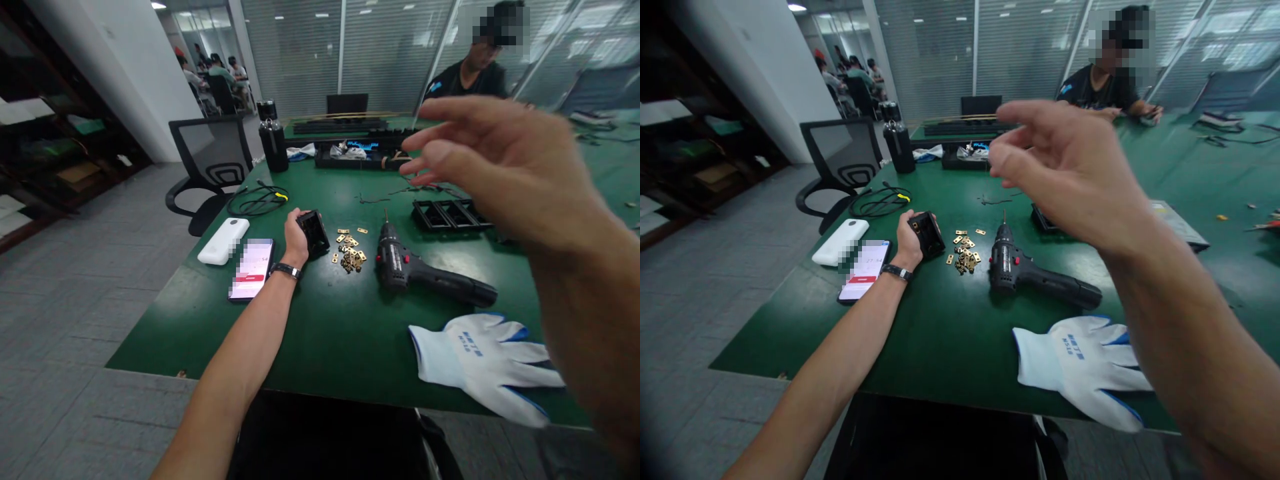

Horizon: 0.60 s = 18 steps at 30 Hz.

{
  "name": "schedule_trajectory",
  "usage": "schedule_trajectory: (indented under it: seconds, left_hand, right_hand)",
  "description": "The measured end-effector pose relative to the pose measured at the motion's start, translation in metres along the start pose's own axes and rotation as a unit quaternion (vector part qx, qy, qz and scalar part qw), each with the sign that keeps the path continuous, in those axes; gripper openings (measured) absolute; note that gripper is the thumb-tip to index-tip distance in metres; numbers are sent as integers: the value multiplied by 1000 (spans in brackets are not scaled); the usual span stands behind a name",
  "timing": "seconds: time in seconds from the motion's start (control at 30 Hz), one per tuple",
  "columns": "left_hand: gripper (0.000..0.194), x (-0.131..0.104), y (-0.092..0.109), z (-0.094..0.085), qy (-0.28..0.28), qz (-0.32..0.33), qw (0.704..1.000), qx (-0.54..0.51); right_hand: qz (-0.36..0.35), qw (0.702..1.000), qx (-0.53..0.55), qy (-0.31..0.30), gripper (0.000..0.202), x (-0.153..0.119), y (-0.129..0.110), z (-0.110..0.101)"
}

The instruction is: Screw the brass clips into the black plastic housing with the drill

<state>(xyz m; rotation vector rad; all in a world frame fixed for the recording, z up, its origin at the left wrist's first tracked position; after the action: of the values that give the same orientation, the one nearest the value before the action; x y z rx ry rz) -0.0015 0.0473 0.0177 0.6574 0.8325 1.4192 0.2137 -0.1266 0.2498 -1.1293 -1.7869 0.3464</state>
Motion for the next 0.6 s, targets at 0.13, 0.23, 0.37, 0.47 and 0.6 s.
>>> schedule_trajectory:
  seconds: [0.13,0.23,0.37,0.47,0.6]
  left_hand:
    - [39,-1,-1,0,-23,-3,1000,-20]
    - [46,-3,-1,1,-37,-9,999,-26]
    - [58,-5,0,3,-36,-3,999,-19]
    - [63,-5,1,4,-35,11,999,-12]
    - [61,-4,4,4,-44,25,999,2]
  right_hand:
    - [-44,983,-147,-97,50,-9,17,34]
    - [-28,980,-166,-108,43,-37,42,48]
    - [40,941,-295,-158,44,-83,85,51]
    - [85,926,-316,-191,49,-106,106,47]
    - [81,906,-339,-241,64,-119,109,51]
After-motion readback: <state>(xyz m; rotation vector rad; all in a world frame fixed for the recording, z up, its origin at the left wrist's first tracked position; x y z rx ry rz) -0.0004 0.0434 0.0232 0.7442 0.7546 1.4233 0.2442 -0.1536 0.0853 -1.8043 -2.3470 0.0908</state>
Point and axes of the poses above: each hand's wrist, its own x-axis towards the middle knuckle, its own z-axis out of the palm, y = z × x, the point moved 6 cm from there along x, towards the middle knuckle, and after that the axes turned 1 degree about x, right-handed, at the moved point
